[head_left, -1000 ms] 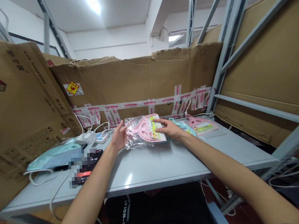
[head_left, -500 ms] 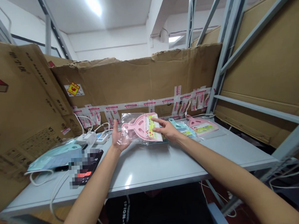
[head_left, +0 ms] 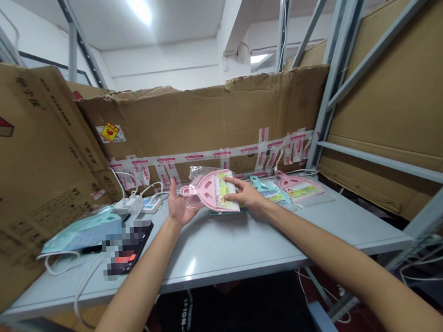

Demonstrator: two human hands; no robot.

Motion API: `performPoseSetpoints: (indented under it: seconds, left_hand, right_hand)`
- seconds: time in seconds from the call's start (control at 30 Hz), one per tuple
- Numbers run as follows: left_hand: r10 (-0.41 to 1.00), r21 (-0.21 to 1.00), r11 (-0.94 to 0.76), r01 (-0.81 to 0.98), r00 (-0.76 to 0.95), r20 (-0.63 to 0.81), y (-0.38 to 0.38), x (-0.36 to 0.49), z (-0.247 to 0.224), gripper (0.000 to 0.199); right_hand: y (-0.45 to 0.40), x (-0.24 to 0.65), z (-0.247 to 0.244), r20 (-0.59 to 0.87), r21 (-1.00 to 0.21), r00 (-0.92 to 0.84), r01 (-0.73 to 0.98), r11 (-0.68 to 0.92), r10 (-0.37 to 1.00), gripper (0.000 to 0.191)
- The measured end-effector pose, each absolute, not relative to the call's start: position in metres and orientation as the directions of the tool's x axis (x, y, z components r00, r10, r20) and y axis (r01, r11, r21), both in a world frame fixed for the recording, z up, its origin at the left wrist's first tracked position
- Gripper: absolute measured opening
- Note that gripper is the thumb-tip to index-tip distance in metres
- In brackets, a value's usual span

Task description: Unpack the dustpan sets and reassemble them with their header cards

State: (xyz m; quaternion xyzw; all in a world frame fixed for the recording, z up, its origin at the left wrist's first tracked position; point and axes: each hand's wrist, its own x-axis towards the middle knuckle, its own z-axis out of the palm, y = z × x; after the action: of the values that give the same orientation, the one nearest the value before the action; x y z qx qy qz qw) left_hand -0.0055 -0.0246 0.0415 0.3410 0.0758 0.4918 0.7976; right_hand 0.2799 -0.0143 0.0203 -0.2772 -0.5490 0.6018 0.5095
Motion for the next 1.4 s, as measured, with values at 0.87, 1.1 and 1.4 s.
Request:
performPoseSetpoints:
  seconds: [0.87, 1.1, 1.4]
  left_hand:
    - [0.968, 0.559, 0.066, -0.826, 0.190, 0.166, -0.031, 0.019, 0.043, 0.070]
    - [0.968, 0.534, 0.081, -0.841, 0.194, 0.158, -0.028, 0.017, 0.040, 0.068]
    - [0.967, 0.542, 0.132, -0.830, 0.229, 0.116, -0.026, 0.016, 0.036, 0.069]
  right_hand:
    - [-0.017, 0.270, 0.026, 0.236, -0.929, -0.248, -0.342, 0.143, 0.940, 0.106]
    - [0.000, 0.278, 0.021, 0.174, -0.928, -0.011, -0.337, 0.160, 0.985, 0.043]
    - [-0.002, 0.283, 0.019, 0.096, -0.928, -0.260, -0.373, -0.008, 0.961, 0.036]
